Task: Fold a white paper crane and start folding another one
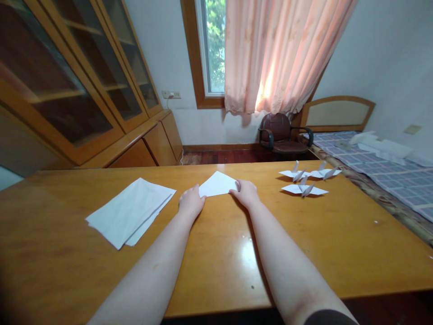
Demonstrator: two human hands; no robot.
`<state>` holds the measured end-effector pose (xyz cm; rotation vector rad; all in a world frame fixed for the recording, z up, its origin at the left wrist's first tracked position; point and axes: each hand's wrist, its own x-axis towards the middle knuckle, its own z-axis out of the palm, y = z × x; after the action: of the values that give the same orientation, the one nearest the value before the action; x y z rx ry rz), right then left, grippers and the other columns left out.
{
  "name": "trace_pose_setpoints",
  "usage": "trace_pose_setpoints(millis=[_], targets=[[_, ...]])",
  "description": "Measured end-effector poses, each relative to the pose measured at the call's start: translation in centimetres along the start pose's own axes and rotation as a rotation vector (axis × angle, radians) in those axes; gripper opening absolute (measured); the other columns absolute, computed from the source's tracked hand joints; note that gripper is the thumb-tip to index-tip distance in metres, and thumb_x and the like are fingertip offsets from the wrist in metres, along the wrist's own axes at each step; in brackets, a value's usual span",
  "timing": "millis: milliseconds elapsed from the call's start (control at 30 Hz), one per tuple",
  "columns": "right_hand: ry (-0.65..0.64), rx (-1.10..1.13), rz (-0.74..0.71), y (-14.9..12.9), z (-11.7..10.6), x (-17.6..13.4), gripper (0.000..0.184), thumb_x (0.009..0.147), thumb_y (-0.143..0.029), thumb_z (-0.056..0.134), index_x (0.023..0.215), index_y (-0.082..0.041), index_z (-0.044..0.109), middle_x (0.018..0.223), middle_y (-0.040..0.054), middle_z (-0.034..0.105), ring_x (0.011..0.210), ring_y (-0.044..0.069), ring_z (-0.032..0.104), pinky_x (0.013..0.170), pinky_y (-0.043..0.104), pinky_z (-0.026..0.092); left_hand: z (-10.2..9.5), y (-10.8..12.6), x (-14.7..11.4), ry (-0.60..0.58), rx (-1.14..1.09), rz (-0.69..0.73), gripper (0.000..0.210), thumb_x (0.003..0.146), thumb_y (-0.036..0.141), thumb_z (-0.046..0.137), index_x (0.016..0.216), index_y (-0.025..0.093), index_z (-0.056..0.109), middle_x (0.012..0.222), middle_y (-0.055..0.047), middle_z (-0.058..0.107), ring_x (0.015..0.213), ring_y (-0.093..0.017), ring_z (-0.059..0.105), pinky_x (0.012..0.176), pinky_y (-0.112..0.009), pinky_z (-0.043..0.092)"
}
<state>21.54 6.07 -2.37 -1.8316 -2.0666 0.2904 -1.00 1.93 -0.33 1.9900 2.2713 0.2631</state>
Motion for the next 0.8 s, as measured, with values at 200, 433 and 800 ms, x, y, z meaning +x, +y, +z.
trace_pose_setpoints(millis=[200,433,800], targets=[[0.115,0.064,-0.037,0.5,1.1,0.2,0.081,0.065,-0.051,0.069,0.132,-0.014,0.044,0.128,0.0165,0.053,0.118,0.032,0.046,0.100,0.043,0.032,0.0,-0.2,0.1,0.097,-0.054,0.008,0.057,0.077,0.030,0.058,0.131,0.021,0.043,0.123,-0.012,0.057,0.110,-0.027,0.052,0.089,-0.037,0.042],[0.275,0.170,-0.053,1.1,1.6,0.5,0.082,0.065,-0.040,0.069,0.137,-0.016,0.037,0.131,0.0147,0.049,0.122,0.032,0.041,0.103,0.045,0.031,-0.3,0.2,-0.3,0.027,-0.147,0.237,0.040,0.079,0.016,0.051,0.116,0.029,0.057,0.108,-0.006,0.064,0.100,-0.023,0.057,0.083,-0.031,0.044],[0.357,0.545,-0.040,1.5,0.3,0.6,0.040,0.072,-0.015,0.037,0.097,-0.016,0.068,0.104,0.0089,0.067,0.102,0.022,0.057,0.093,0.036,0.041,0.6,-0.1,-0.1,-0.036,-0.269,0.376,0.050,0.073,0.007,0.048,0.116,0.028,0.061,0.117,-0.002,0.063,0.106,-0.019,0.056,0.090,-0.028,0.042]])
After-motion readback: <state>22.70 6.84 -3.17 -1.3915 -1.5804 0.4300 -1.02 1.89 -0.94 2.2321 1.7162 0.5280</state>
